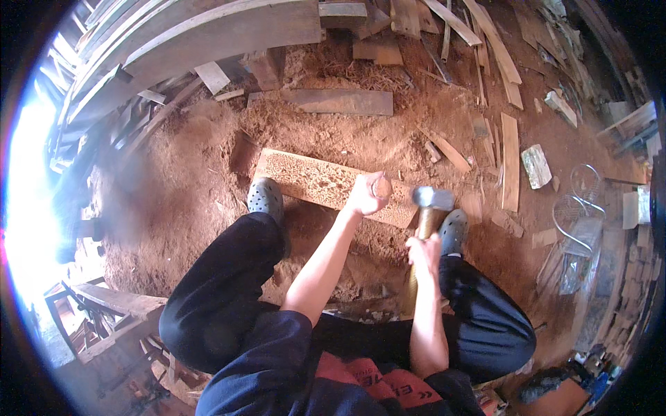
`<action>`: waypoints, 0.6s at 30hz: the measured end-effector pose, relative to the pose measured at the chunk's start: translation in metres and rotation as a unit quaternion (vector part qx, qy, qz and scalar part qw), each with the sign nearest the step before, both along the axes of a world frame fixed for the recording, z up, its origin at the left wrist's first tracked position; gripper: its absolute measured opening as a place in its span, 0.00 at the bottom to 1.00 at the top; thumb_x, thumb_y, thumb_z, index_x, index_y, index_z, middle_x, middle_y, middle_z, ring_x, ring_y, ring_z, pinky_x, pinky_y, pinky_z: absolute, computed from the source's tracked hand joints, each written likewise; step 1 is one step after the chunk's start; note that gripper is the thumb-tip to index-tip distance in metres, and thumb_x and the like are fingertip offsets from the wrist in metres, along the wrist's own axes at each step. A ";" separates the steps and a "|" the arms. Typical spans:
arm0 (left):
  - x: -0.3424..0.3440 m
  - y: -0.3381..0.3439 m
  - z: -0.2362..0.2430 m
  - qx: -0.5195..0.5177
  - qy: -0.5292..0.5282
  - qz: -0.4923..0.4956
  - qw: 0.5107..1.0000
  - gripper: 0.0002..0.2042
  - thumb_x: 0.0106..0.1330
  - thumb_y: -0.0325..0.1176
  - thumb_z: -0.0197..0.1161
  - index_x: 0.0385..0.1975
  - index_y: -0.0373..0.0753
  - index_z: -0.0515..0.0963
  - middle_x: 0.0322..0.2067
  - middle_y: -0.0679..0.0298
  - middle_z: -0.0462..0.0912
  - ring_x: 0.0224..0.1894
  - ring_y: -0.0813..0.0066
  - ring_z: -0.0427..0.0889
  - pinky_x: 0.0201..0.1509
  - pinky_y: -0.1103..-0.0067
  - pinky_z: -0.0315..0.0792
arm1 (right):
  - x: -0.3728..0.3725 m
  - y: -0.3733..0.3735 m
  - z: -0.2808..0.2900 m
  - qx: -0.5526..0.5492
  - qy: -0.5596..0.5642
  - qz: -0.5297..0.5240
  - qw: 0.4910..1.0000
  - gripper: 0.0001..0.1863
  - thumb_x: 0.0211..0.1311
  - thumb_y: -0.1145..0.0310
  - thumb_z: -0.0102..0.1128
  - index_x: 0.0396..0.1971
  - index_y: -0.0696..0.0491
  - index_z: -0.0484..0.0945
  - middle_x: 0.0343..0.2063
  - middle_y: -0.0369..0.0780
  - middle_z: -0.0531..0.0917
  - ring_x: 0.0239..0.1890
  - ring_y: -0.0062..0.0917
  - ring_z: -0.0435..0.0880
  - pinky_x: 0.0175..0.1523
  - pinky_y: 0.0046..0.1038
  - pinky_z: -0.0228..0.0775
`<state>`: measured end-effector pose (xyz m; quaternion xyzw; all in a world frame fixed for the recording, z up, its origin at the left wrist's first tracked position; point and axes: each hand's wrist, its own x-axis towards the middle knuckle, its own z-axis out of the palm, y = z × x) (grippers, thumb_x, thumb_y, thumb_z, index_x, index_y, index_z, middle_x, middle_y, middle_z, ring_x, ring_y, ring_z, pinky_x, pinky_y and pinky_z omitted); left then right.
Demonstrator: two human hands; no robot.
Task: The person sits on the floor and uses a chisel and hammer to carve a rectangular wooden plank. They repeatedly strike the chisel to remove wood chips, gradually shaping the plank's surface.
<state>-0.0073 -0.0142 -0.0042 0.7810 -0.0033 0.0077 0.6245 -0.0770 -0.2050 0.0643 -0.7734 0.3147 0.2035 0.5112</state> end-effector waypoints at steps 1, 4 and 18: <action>0.003 -0.004 -0.006 0.077 -0.045 0.021 0.996 0.23 0.36 0.33 0.64 0.36 0.29 0.76 0.29 0.46 0.79 0.35 0.52 0.80 0.41 0.71 0.73 | 0.004 -0.005 0.013 -0.005 -0.109 0.015 0.994 0.08 0.41 0.81 0.58 0.23 0.57 0.70 0.14 0.34 0.72 0.12 0.19 0.71 0.16 0.23 0.61; 0.005 -0.007 0.004 0.053 0.017 -0.014 0.998 0.26 0.35 0.33 0.64 0.40 0.28 0.75 0.33 0.44 0.79 0.40 0.51 0.79 0.44 0.71 0.73 | 0.016 -0.010 0.068 -0.044 -0.353 0.008 0.934 0.10 0.43 0.83 0.58 0.24 0.53 0.69 0.13 0.32 0.69 0.09 0.14 0.65 0.13 0.17 0.56; 0.002 -0.004 -0.005 0.045 -0.041 -0.027 0.998 0.19 0.36 0.33 0.62 0.30 0.30 0.75 0.28 0.47 0.79 0.35 0.50 0.79 0.40 0.70 0.73 | 0.009 0.024 0.111 -0.131 -0.424 0.080 0.892 0.07 0.42 0.83 0.58 0.21 0.56 0.70 0.16 0.31 0.72 0.19 0.19 0.72 0.27 0.22 0.66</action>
